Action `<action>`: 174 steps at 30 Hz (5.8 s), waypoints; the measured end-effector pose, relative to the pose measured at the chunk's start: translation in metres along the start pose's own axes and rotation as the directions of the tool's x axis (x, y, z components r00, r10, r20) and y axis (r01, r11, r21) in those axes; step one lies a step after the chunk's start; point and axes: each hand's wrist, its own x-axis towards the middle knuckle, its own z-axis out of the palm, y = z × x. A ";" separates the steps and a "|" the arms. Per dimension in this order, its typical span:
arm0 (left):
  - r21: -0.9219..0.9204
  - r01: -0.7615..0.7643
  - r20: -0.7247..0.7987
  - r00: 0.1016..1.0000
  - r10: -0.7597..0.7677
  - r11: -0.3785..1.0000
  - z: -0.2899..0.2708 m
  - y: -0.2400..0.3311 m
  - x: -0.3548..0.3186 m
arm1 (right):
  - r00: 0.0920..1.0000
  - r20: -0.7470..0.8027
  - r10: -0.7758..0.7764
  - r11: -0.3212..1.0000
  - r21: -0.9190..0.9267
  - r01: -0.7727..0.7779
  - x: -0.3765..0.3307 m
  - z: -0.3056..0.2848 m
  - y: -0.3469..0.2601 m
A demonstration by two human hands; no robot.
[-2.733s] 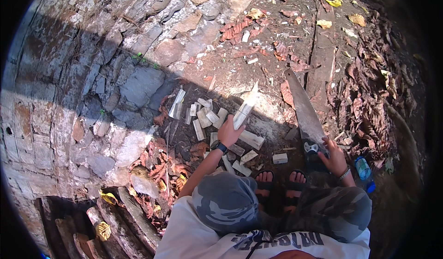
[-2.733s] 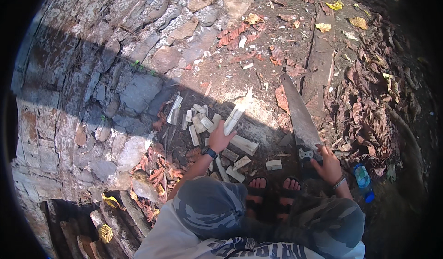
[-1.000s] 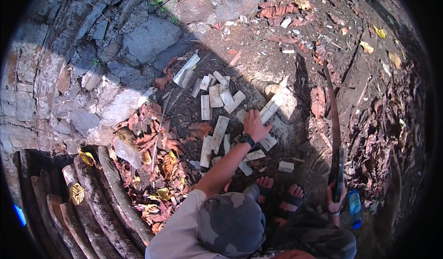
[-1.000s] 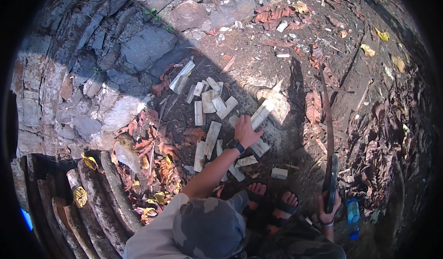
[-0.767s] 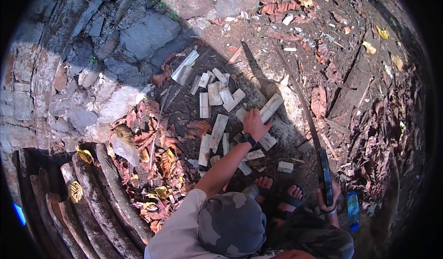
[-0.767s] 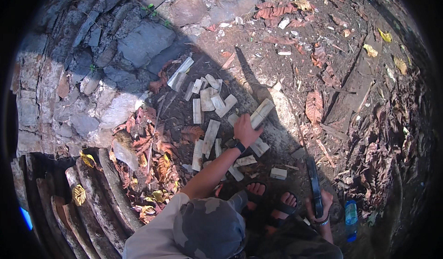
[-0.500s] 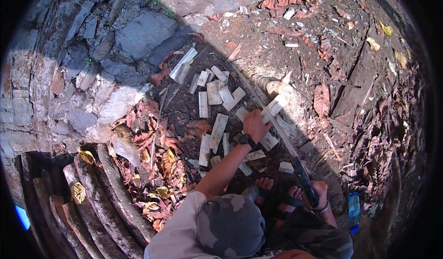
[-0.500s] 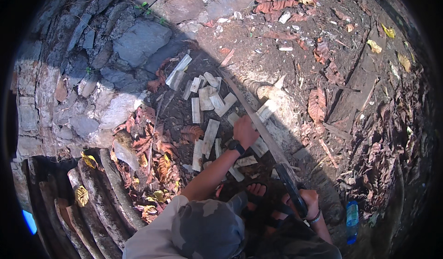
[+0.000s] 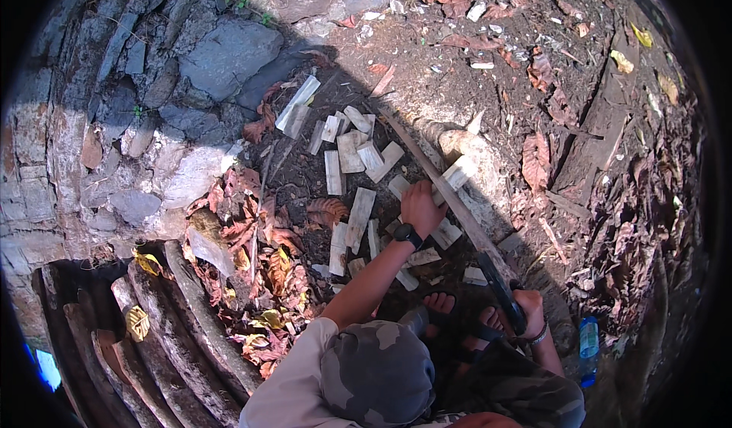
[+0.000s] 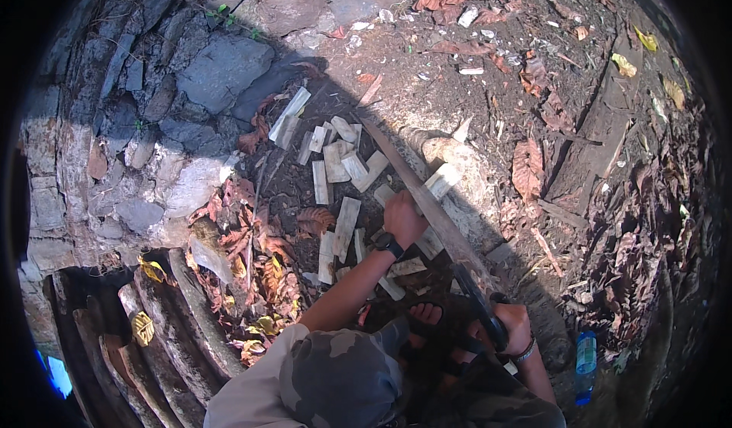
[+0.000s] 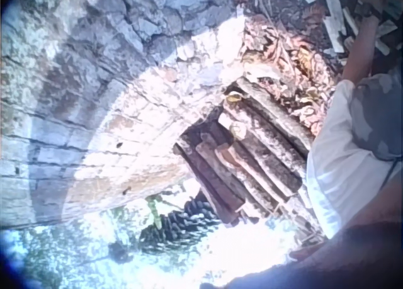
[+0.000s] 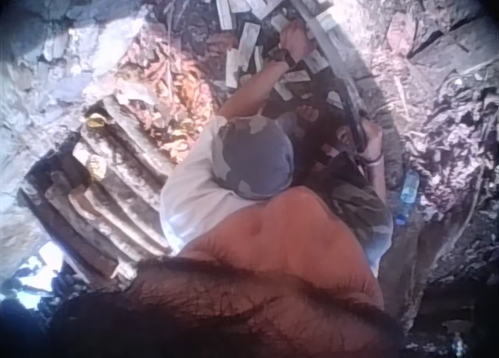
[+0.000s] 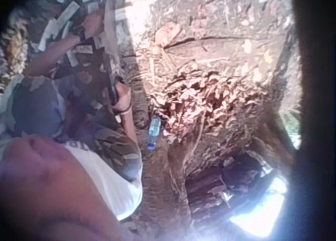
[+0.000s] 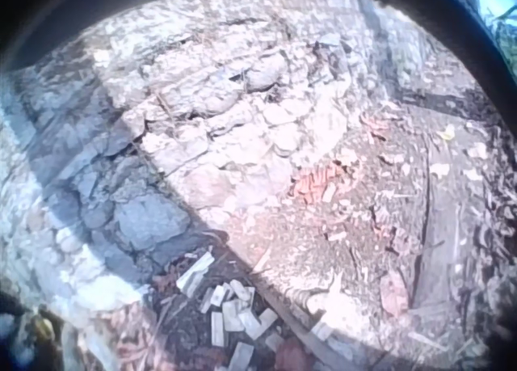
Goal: The person sits on the ground and uses a machete to chop small pieces of light-colored wood into smaller fragments. The person repeatedly picks up wood pieces, positions them on the ground, and strikes them with the machete to split them.
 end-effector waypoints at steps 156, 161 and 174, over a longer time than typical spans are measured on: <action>0.055 0.047 0.064 0.997 -0.051 0.997 0.009 -0.022 0.017 | 0.996 0.083 0.043 0.998 -0.040 -0.040 -0.019 -0.033 0.011; 0.128 0.019 0.059 0.998 -0.027 0.992 0.011 -0.021 0.015 | 0.999 0.042 0.017 1.000 -0.016 -0.017 -0.047 -0.007 0.013; 0.053 0.062 0.026 0.998 -0.064 0.997 0.000 -0.009 0.014 | 0.995 0.089 0.052 0.998 -0.034 -0.049 -0.045 -0.014 0.006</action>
